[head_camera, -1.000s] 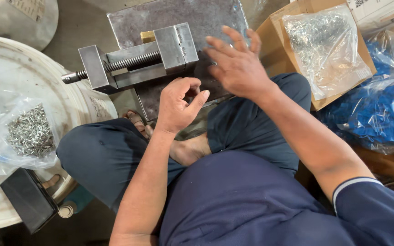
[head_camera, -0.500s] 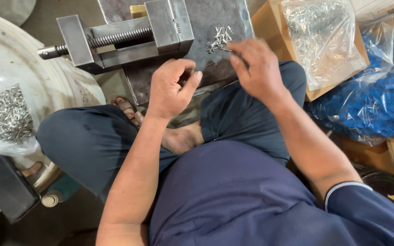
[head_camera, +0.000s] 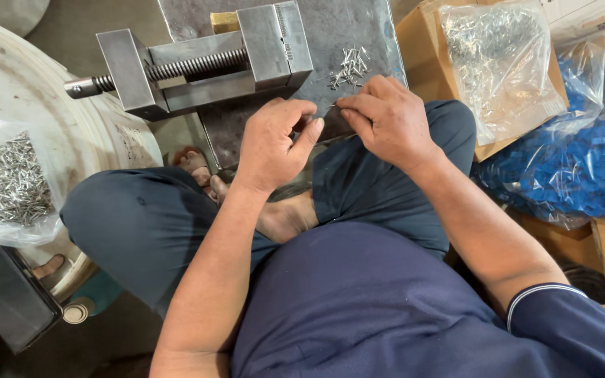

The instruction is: The person sits on the floor and uses a bench vise to assemble small metal fasteners. They pick up individual fasteners, place them into the vise, and tighten the screw mechanism. The person then removes the assembled fasteners and places them into a nearby container.

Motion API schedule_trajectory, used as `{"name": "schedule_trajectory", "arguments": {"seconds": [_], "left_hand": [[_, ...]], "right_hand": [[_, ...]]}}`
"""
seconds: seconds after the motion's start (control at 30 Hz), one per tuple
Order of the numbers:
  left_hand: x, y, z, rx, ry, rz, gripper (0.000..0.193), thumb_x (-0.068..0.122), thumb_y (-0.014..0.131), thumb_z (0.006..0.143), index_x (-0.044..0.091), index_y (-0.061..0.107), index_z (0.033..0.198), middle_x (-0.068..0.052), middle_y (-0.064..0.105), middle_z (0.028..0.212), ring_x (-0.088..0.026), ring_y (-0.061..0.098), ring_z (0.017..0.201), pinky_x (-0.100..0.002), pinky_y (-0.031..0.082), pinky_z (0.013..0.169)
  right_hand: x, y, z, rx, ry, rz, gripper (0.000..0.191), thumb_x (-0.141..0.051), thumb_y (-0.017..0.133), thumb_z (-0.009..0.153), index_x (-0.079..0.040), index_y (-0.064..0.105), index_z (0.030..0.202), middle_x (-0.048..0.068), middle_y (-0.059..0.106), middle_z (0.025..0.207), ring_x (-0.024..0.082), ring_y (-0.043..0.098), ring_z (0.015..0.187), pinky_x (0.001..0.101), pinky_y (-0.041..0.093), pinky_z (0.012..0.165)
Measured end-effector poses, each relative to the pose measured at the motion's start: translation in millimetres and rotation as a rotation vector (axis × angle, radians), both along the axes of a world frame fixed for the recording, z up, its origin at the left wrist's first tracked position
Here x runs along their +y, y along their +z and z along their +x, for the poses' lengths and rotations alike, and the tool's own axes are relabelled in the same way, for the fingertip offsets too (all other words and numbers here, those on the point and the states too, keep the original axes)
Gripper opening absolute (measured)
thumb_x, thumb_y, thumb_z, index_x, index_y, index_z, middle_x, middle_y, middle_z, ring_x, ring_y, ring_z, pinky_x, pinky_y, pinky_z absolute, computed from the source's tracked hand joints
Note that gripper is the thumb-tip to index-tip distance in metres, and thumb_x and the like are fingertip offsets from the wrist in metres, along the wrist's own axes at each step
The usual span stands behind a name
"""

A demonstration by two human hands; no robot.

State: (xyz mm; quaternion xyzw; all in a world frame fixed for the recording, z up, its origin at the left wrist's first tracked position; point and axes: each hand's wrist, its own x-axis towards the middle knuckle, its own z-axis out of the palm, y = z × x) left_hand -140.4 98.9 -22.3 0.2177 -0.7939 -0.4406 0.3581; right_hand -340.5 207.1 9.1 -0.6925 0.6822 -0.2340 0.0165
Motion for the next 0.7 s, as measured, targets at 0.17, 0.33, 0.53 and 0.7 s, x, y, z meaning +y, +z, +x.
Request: {"name": "schedule_trajectory", "arguments": {"seconds": [0.17, 0.33, 0.53, 0.7], "left_hand": [[-2.3, 7.0, -2.4, 0.004, 0.006, 0.025, 0.019, 0.015, 0.076, 0.089, 0.005, 0.070, 0.104, -0.010, 0.069, 0.085, -0.029, 0.066, 0.079, -0.038, 0.053, 0.072], [-4.4, 8.1, -3.3, -0.010, 0.007, 0.025, 0.021, 0.014, 0.076, 0.090, 0.005, 0.070, 0.107, -0.011, 0.070, 0.089, -0.030, 0.067, 0.082, -0.039, 0.053, 0.074], [1.6, 0.6, -2.5, 0.025, 0.003, 0.025, 0.016, 0.010, 0.073, 0.094, 0.004, 0.068, 0.108, -0.010, 0.071, 0.093, -0.029, 0.067, 0.086, -0.039, 0.054, 0.077], [4.5, 4.7, -0.8, -0.008, 0.000, -0.001, 0.016, 0.010, 0.073, 0.094, 0.005, 0.068, 0.108, -0.009, 0.070, 0.092, -0.028, 0.067, 0.086, -0.039, 0.054, 0.076]], "right_hand": [[-17.5, 0.1, 2.1, 0.023, 0.025, -0.004, 0.006, -0.011, 0.074, 0.096, -0.008, 0.069, 0.093, 0.008, 0.060, 0.090, 0.031, 0.064, 0.086, 0.0417, 0.052, 0.075], [-21.2, -8.1, 5.8, 0.055, -0.038, -0.041, 0.007, -0.011, 0.074, 0.095, -0.008, 0.068, 0.096, 0.010, 0.061, 0.089, 0.031, 0.063, 0.085, 0.0430, 0.050, 0.072], [-1.7, -14.0, -7.5, -0.218, -0.141, 0.018, 0.012, -0.008, 0.074, 0.097, -0.007, 0.073, 0.108, 0.009, 0.062, 0.087, 0.026, 0.060, 0.074, 0.0380, 0.048, 0.067], [2.9, -5.7, -0.6, -0.170, -0.021, -0.033, 0.019, -0.012, 0.078, 0.093, -0.009, 0.073, 0.111, 0.006, 0.063, 0.087, 0.024, 0.063, 0.080, 0.0369, 0.050, 0.070]]}}
